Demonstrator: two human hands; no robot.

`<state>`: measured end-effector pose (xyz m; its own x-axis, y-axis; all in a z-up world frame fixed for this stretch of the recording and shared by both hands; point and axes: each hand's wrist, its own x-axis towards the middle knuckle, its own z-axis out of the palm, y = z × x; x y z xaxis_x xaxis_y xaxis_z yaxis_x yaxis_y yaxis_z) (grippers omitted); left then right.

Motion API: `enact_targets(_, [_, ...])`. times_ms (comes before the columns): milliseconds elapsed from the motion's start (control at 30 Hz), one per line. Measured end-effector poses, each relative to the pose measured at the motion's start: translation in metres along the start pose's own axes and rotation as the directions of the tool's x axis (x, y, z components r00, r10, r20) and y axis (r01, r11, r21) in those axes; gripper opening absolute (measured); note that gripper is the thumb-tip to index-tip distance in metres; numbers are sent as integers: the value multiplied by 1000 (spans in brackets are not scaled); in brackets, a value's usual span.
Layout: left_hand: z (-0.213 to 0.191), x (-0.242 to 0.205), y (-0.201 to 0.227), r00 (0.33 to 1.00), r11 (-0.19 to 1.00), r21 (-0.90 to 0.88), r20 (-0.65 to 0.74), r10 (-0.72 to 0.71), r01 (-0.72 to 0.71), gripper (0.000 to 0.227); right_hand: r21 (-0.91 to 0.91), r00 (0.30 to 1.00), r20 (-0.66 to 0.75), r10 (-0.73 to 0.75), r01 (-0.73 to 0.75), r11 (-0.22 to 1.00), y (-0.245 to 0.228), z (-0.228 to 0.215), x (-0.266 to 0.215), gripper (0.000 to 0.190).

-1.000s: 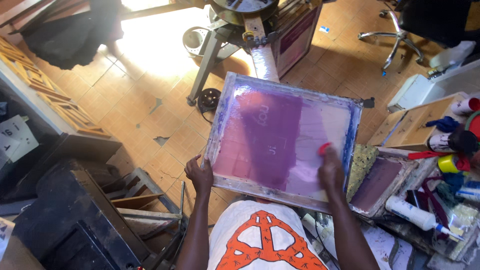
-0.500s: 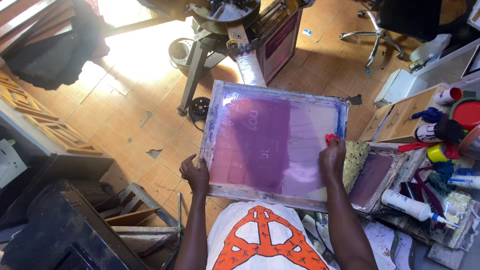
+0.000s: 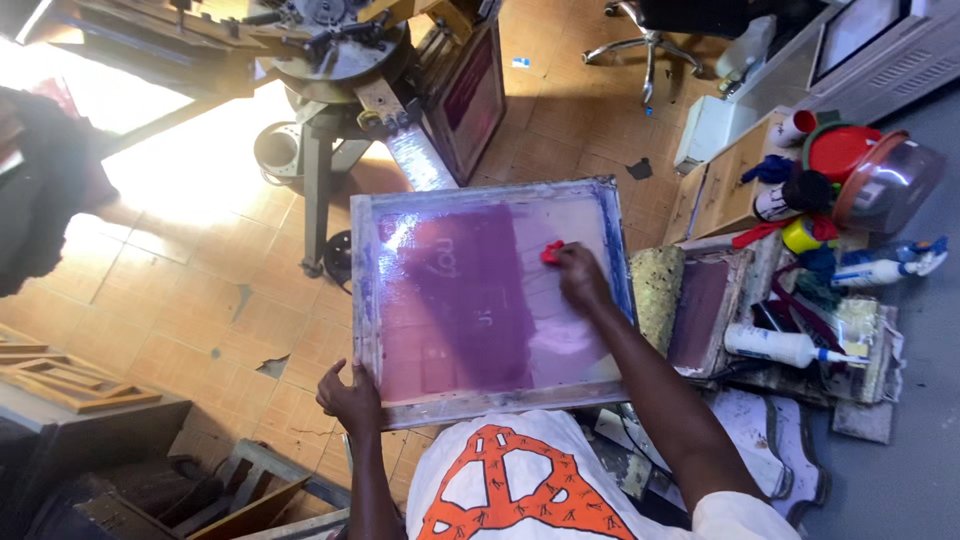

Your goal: The person wipes a screen printing frame with a red cloth, then uses a hairdryer to dry the frame's surface. The frame is held steady while the hairdryer is moved across the mesh.

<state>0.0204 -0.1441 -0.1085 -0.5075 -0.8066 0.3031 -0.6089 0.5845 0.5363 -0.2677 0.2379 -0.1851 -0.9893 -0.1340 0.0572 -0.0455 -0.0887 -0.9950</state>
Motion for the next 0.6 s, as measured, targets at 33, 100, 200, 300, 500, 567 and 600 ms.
enact_targets(33, [4, 3, -5, 1000, 1000, 6, 0, -18, 18, 26, -188, 993, -99, -59, 40, 981, 8, -8, 9, 20])
enact_targets(100, [5, 1, -8, 999, 999, 16, 6, -48, 48, 26, -378, 976, -176, -129, 54, 924, 28, -29, 26, 20])
enact_targets(200, [1, 4, -2, 999, 1000, 10, 30, -28, 28, 26, -827, 858, -310, -410, -30, 562, 46, -32, 46, 24])
enact_targets(300, [11, 9, -3, 996, 1000, -13, 85, 16, -15, 30, -706, 963, 267, -27, 177, -685, 43, 8, 43, 28])
enact_targets(500, [1, 12, 9, 997, 1000, -9, 82, -1, 2, 26, -712, 997, 75, -22, 69, 698, 48, -1, 71, 30])
enact_targets(567, [-3, 9, 11, 997, 1000, 5, 70, 24, -24, 24, -479, 792, -580, 192, -522, 705, 28, -16, 92, 34])
enact_targets(600, [-3, 11, 15, 997, 1000, 2, 73, 30, -30, 24, -476, 788, -586, 190, -524, 706, 12, -1, 89, 34])
